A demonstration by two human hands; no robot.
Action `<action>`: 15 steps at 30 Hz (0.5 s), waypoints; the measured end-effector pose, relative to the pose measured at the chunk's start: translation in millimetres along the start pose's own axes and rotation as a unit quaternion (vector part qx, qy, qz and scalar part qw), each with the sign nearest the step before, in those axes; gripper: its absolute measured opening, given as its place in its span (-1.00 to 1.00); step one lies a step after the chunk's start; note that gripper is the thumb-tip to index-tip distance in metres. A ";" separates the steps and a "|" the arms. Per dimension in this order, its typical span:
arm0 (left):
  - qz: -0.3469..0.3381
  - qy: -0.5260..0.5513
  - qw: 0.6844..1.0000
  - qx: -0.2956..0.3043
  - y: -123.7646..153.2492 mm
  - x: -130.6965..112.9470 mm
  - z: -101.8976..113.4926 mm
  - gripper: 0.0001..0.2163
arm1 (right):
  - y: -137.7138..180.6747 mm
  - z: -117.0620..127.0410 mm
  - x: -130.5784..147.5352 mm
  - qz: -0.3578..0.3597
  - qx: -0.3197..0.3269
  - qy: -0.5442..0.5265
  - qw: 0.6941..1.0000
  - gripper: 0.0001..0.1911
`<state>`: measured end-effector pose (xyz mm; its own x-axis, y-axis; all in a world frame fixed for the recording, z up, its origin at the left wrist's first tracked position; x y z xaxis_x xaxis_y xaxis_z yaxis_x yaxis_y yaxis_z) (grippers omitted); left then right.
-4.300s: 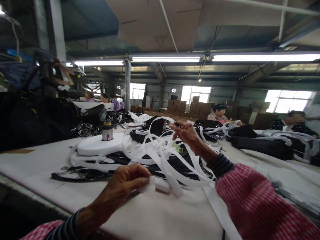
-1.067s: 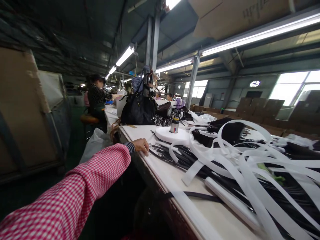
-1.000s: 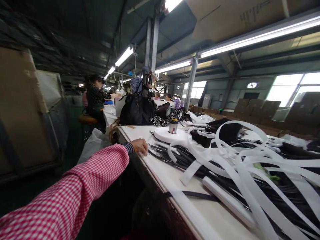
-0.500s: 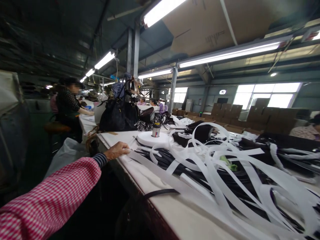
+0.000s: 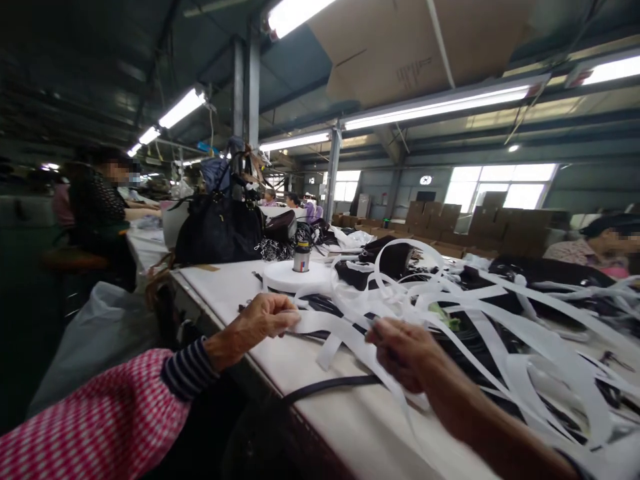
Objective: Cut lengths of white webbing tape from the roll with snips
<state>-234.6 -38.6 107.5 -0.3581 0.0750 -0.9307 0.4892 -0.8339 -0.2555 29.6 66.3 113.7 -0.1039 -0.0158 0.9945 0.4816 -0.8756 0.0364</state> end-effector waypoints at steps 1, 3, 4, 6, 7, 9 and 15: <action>0.004 0.020 1.000 -0.007 8.4 -5.6 -8.0 -0.69 | 12.3 -18.3 -20.1 -0.017 0.025 -0.005 1.000 -0.31; 0.021 0.061 0.998 -0.020 25.9 -15.0 -24.5 -0.70 | 35.9 -48.1 -52.9 -0.032 0.055 -0.028 0.998 -0.22; 0.033 0.077 0.996 -0.020 34.4 -18.4 -32.9 -0.69 | 45.9 -57.5 -63.5 -0.030 0.055 -0.044 0.997 -0.20; 0.054 0.102 0.993 -0.023 49.0 -22.6 -48.3 -0.67 | 61.1 -65.2 -73.4 -0.022 0.030 -0.082 0.996 -0.21; 0.062 0.114 0.991 -0.024 54.6 -23.7 -54.9 -0.67 | 66.5 -65.1 -74.2 -0.023 0.015 -0.100 0.995 -0.22; 0.076 0.135 0.987 -0.029 62.2 -23.3 -65.2 -0.67 | 74.1 -62.0 -71.2 -0.030 -0.010 -0.130 0.991 -0.28; 0.074 0.146 0.986 -0.040 71.4 -7.8 -78.6 -0.67 | 80.9 -61.2 -65.2 -0.054 -0.032 -0.179 0.982 -0.31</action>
<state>-134.4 -55.8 75.9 -0.0396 0.1185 -0.9922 0.5837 -0.8032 -0.1192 22.1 -33.1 45.7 0.1671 0.2405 0.9562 0.4282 -0.8913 0.1494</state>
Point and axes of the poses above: each hand's wrist, its own y-axis away from the middle knuckle, its own z-axis out of the back of the hand, x = y × z, the point moved 4 cm from there along -y, towards the middle knuckle, and after that the axes turned 15 degrees about -x, right-handed, at the moved point
